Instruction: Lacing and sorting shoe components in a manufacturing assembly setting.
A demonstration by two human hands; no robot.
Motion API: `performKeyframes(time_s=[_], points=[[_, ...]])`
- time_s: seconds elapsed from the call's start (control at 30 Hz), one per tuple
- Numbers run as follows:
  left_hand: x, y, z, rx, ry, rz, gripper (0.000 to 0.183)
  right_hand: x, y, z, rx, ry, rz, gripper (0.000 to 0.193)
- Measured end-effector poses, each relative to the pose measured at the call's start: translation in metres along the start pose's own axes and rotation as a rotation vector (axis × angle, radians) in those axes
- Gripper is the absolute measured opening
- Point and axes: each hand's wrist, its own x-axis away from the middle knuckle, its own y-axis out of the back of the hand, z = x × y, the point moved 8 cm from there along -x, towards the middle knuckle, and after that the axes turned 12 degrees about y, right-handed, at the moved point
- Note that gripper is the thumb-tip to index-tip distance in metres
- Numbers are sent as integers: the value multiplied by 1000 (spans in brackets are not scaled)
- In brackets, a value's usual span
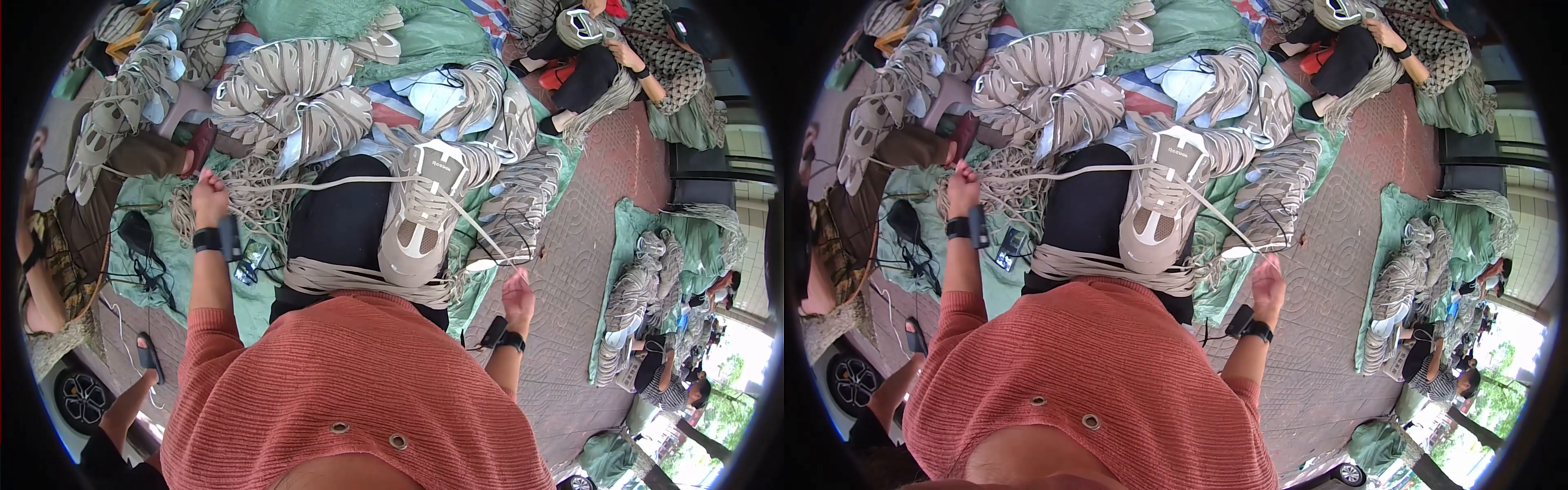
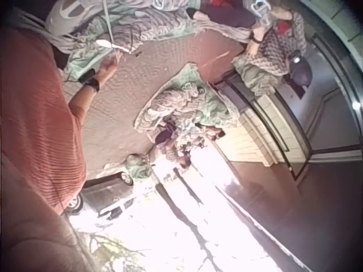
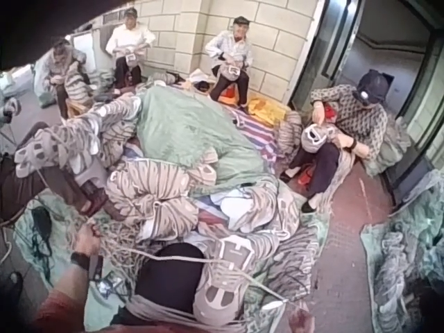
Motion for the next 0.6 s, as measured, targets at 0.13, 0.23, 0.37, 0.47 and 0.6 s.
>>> performKeyframes(time_s=[0.13,0.23,0.37,0.47,0.6], points=[[105,-127,52,-842,-887,92,15,21,36,55,-316,629,-609,35],[148,-237,168,-1186,-505,623,21,77,180,192,-451,864,-434,20],[205,-260,219,-1644,-927,753,4,-13,18,126,156,810,-575,19],[215,-267,241,-1802,-934,880,4,-32,-155,86,707,816,-294,25],[219,-274,252,-1838,-851,945,4,-50,-308,-13,1513,953,497,14]])
